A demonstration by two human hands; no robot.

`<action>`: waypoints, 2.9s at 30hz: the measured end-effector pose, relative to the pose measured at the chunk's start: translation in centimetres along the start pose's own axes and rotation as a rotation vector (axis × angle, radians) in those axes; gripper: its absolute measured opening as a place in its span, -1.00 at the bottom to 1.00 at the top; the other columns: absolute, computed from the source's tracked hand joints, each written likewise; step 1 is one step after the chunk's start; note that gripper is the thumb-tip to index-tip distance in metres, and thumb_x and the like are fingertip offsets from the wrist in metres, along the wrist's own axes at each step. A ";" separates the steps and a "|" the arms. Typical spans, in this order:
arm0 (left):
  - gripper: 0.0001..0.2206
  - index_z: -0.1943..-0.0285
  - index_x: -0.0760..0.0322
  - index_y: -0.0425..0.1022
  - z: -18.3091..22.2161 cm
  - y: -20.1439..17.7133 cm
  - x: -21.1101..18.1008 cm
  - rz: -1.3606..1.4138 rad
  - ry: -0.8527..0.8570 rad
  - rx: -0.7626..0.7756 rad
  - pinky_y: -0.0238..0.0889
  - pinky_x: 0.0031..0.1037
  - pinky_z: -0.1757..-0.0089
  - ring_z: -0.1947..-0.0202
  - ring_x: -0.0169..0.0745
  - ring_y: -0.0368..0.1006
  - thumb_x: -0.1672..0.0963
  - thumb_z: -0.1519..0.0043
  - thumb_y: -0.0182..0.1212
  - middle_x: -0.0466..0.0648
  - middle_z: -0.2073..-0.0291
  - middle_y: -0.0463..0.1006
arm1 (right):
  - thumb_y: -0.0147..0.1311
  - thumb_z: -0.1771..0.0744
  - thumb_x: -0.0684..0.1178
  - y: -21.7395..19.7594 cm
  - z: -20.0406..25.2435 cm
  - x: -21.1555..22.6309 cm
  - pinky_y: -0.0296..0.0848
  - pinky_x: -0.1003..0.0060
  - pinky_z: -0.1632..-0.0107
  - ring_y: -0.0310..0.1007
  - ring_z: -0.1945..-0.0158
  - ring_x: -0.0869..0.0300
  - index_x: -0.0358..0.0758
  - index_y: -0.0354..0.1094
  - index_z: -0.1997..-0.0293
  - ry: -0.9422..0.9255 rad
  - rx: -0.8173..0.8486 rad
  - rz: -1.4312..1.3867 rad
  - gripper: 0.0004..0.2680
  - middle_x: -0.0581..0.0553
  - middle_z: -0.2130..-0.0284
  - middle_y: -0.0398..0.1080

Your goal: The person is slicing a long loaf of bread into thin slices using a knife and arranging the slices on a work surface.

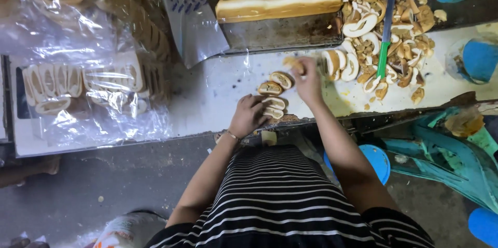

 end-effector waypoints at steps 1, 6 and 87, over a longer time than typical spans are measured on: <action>-0.60 0.07 0.00 0.58 0.0 -0.2 0.1 0.001 0.003 0.000 0.25 -0.17 -0.20 -0.01 -0.09 0.50 -0.12 -0.02 0.46 -0.17 -0.03 0.53 | 0.19 -0.33 -0.25 -0.2 -0.1 -0.5 0.53 0.07 0.10 0.53 0.12 -0.18 -0.18 0.33 -0.10 0.000 -0.002 0.002 -0.75 -0.36 0.22 0.46; -0.58 -0.06 -0.10 0.58 0.2 -1.7 1.2 0.024 -0.071 0.015 0.22 -0.11 -0.21 -0.06 -0.07 0.47 -0.13 -0.06 0.43 -0.17 -0.05 0.50 | 0.30 -0.31 0.11 0.1 -0.2 0.7 0.21 -0.18 -0.29 0.21 -0.22 -0.25 -0.06 0.48 -0.11 -0.255 0.085 0.593 -0.71 -0.16 -0.18 0.28; -0.77 0.14 0.11 0.60 4.5 0.6 1.1 0.113 -0.640 0.291 0.49 -0.14 0.26 0.31 0.12 0.65 -0.04 -0.24 0.25 -0.05 0.44 0.68 | 0.30 -0.25 -0.27 3.5 6.8 -0.2 0.55 0.07 -0.06 0.51 -0.04 -0.17 -0.30 0.40 -0.03 0.057 0.287 -0.142 -0.73 -0.30 0.10 0.53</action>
Point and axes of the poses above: each hand's wrist, its own z-axis away from the middle knuckle, its own y-axis out of the palm, x = y × z, the point moved 5 cm from there along -z, towards the middle knuckle
